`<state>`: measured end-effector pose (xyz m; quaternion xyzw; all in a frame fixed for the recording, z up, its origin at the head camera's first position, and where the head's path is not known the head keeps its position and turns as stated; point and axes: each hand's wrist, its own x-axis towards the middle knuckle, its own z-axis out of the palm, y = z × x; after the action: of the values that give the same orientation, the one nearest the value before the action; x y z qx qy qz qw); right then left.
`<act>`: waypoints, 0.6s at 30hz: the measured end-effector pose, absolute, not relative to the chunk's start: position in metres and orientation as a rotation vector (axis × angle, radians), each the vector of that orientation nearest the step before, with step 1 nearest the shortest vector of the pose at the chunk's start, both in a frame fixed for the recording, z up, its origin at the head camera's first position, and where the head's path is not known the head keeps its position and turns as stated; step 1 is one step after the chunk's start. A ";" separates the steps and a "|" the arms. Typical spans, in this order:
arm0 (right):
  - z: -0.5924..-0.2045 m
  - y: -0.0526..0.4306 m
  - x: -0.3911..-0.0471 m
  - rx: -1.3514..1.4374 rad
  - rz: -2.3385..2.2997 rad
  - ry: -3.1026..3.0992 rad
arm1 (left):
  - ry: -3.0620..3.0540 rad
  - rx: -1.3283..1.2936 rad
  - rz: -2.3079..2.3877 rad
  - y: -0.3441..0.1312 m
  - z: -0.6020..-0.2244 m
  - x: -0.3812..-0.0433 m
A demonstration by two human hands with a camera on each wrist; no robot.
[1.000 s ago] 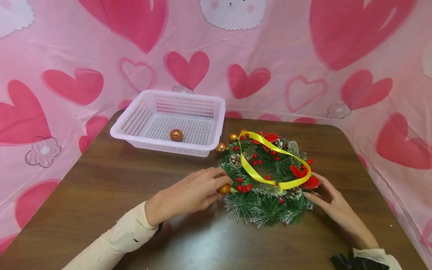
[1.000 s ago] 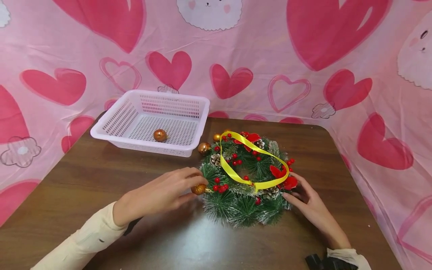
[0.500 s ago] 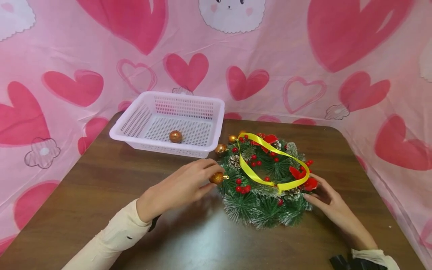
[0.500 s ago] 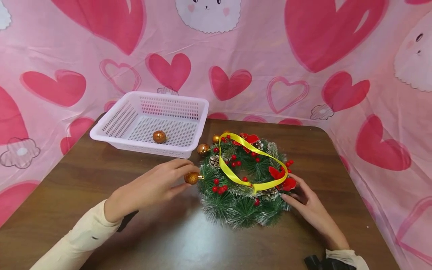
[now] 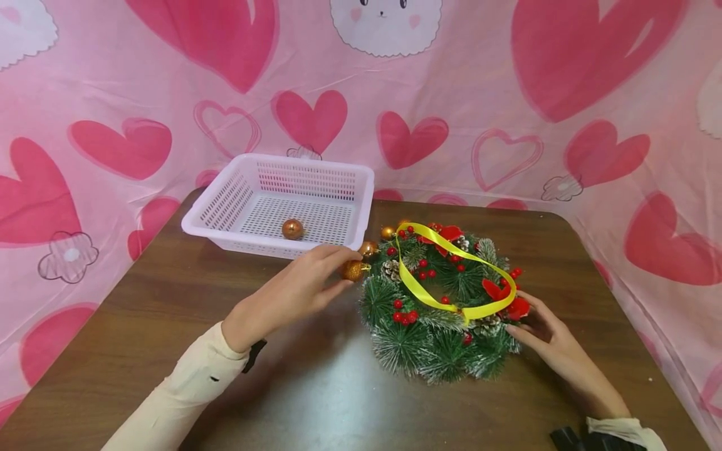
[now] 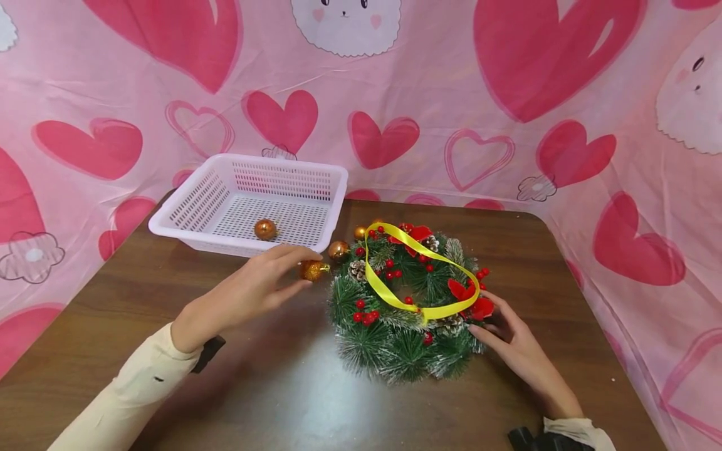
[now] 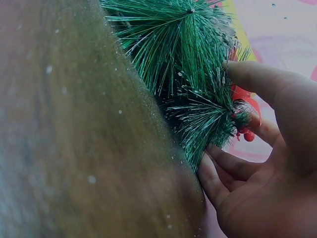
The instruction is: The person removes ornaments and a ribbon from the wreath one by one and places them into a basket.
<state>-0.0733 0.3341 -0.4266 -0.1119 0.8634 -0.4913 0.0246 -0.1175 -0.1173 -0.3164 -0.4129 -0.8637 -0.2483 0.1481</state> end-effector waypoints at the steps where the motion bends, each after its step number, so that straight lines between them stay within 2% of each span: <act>1: -0.427 0.334 -0.073 -0.340 -1.518 2.670 | -2.476 -1.184 -0.735 -0.118 -0.317 -0.119; 18: -0.425 0.334 -0.072 -0.322 -1.480 2.693 | -2.317 -1.075 -1.144 -0.125 -0.323 -0.142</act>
<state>-0.0724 0.3337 -0.4254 -0.1040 0.8713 -0.4788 0.0258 -0.1416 -0.1254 -0.3227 -0.3784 -0.8158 -0.4027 0.1706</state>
